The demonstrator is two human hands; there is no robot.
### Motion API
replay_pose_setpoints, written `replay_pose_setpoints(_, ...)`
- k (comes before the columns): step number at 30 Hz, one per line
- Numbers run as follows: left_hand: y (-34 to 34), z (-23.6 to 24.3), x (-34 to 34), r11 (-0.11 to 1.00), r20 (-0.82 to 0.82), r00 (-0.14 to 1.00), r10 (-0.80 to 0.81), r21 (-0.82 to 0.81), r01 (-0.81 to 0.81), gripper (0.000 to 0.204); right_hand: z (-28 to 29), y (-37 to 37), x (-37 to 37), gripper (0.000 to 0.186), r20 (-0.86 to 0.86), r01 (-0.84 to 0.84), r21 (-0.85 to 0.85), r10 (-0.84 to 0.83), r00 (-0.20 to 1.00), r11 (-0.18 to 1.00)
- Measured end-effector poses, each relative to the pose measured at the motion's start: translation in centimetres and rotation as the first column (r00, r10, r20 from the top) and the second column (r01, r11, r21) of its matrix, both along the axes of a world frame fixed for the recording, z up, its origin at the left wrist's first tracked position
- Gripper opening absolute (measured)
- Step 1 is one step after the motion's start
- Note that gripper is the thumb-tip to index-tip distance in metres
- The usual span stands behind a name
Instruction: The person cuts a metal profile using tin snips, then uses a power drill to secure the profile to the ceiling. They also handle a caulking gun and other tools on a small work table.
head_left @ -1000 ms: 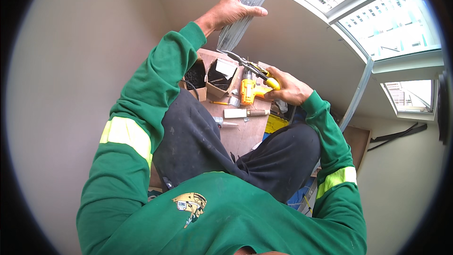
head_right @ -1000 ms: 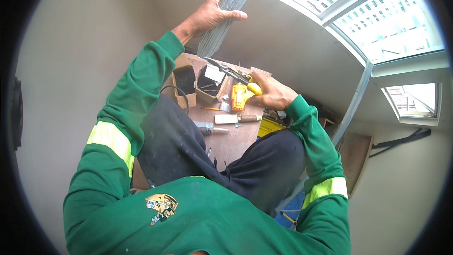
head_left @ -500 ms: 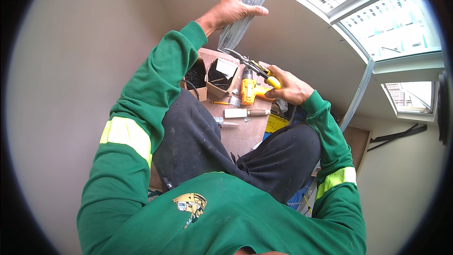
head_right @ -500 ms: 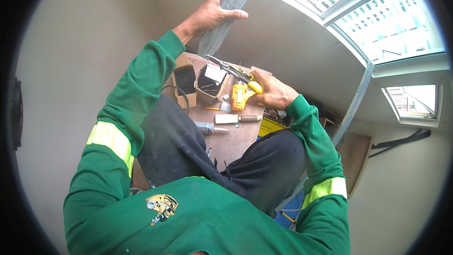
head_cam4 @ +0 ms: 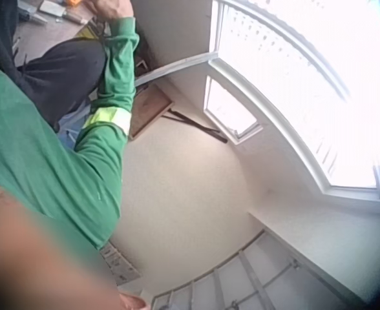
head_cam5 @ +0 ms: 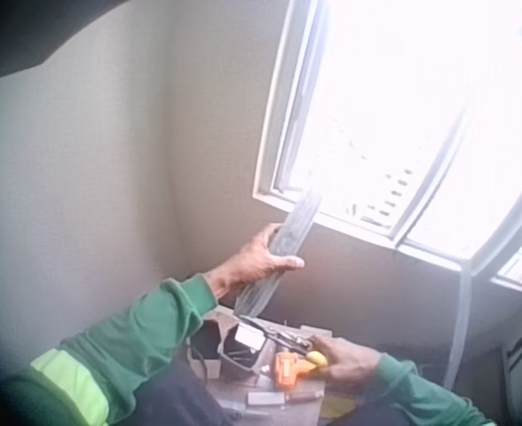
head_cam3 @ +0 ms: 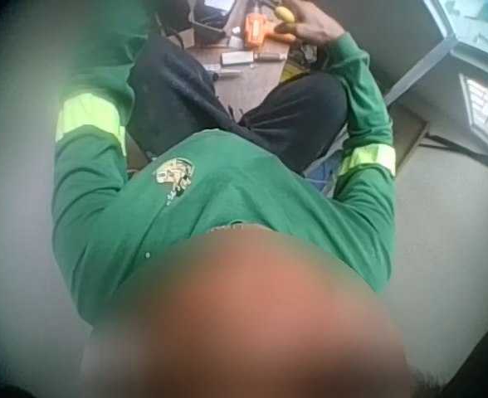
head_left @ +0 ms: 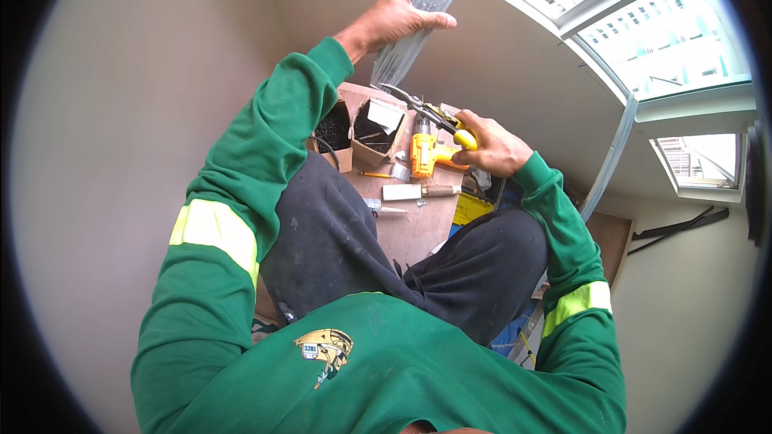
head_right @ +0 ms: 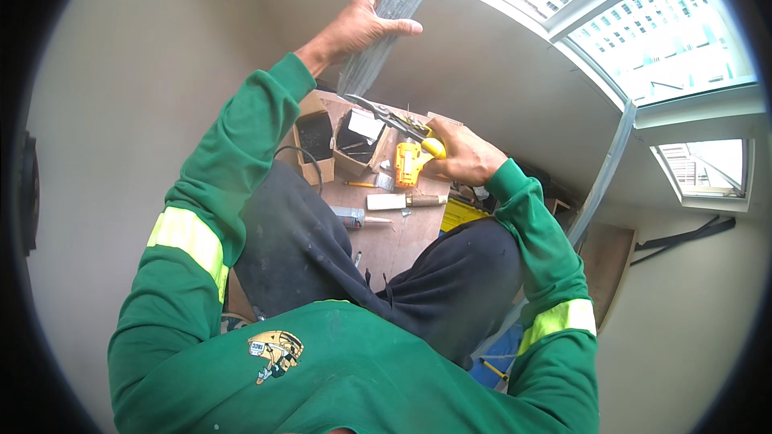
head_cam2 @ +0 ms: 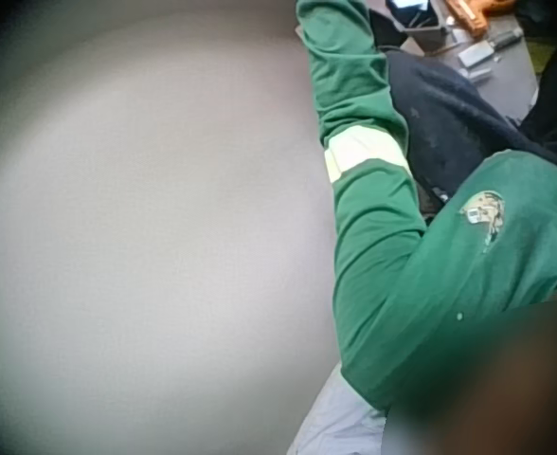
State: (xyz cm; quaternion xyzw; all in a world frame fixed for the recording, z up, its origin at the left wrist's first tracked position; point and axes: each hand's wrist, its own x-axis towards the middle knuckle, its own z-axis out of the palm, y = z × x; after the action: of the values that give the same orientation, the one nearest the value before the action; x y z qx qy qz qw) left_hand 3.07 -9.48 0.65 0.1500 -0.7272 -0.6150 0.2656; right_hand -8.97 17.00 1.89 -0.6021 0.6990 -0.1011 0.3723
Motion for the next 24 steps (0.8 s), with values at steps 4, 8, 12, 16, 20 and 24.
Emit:
replay_pose_setpoints(4,0.1,-0.1,0.1,1.0,0.016,1.0,-0.012,0.011,0.012,0.097,-0.5,0.0,0.1,0.043,-0.027,-0.031,-0.092,0.028,0.999,0.995)
replay_pose_setpoints(8,0.4,0.1,0.3,0.999,0.005,1.0,0.025,-0.041,-0.024,0.098,-0.8,0.1,0.4,0.036,-0.04,0.023,-0.08,-0.026,0.999,0.997)
replay_pose_setpoints(12,0.5,0.4,0.7,1.0,-0.002,1.0,0.024,-0.005,-0.024,0.098,-0.5,0.0,0.6,0.034,-0.064,0.067,-0.023,-0.068,0.996,0.997)
replay_pose_setpoints(16,0.4,0.3,0.9,1.0,0.001,1.0,0.023,-0.018,-0.023,0.1,-0.1,-0.3,0.7,0.038,-0.019,0.05,-0.012,-0.05,0.999,0.999)
replay_pose_setpoints(20,1.0,-0.8,0.4,0.998,0.023,0.999,0.028,-0.055,-0.027,0.1,-0.2,-0.3,1.2,0.048,0.024,0.037,0.028,-0.038,0.999,0.999)
replay_pose_setpoints(24,1.9,-1.7,0.0,0.987,0.087,0.996,0.004,-0.158,0.01,0.094,-0.5,-0.1,1.9,0.054,0.051,0.043,0.137,-0.051,0.997,0.99)
